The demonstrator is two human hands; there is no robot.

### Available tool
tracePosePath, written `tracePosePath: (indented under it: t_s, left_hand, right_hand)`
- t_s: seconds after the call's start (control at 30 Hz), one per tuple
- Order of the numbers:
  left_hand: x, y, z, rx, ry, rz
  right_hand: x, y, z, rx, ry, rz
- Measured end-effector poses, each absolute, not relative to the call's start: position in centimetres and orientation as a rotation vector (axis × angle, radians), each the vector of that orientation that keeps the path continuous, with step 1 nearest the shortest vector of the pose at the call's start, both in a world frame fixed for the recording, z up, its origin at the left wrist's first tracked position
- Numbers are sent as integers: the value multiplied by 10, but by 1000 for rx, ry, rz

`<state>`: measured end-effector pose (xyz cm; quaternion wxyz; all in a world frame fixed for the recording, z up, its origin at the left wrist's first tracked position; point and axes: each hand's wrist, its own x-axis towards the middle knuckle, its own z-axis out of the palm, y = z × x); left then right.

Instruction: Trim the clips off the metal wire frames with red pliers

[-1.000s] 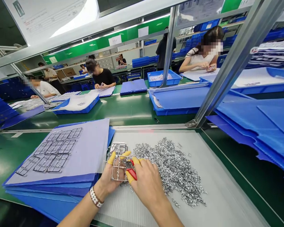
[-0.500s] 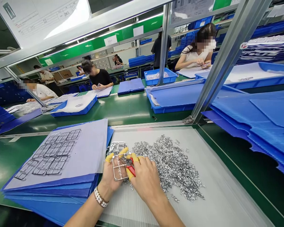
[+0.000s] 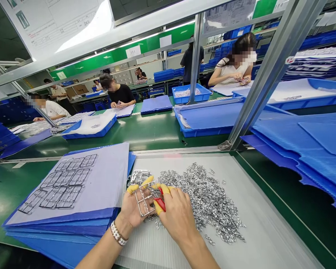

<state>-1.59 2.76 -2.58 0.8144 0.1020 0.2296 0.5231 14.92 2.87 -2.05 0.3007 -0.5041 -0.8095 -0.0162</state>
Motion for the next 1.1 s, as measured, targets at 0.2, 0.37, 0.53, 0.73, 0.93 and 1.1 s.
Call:
tracePosePath:
  t_s: [0.2, 0.37, 0.53, 0.73, 0.93, 1.1]
  left_hand:
    - [-3, 29, -37, 340, 738, 1243]
    - [4, 29, -41, 406, 797, 1289]
    - [3, 27, -39, 431, 820, 1300]
    - [4, 24, -31, 449, 861, 1318]
    - [4, 23, -28, 497, 849, 1320]
    - [5, 23, -28, 491, 867, 1328]
  right_hand:
    - [142, 23, -10, -1483, -2272, 98]
    - [134, 24, -4, -1593, -2340, 200]
    - [135, 26, -2, -1583, -2350, 281]
    - [136, 25, 3, -1550, -2339, 318]
    - [136, 25, 8, -1559, -2342, 343]
    - [136, 23, 7, -1579, -2362, 349]
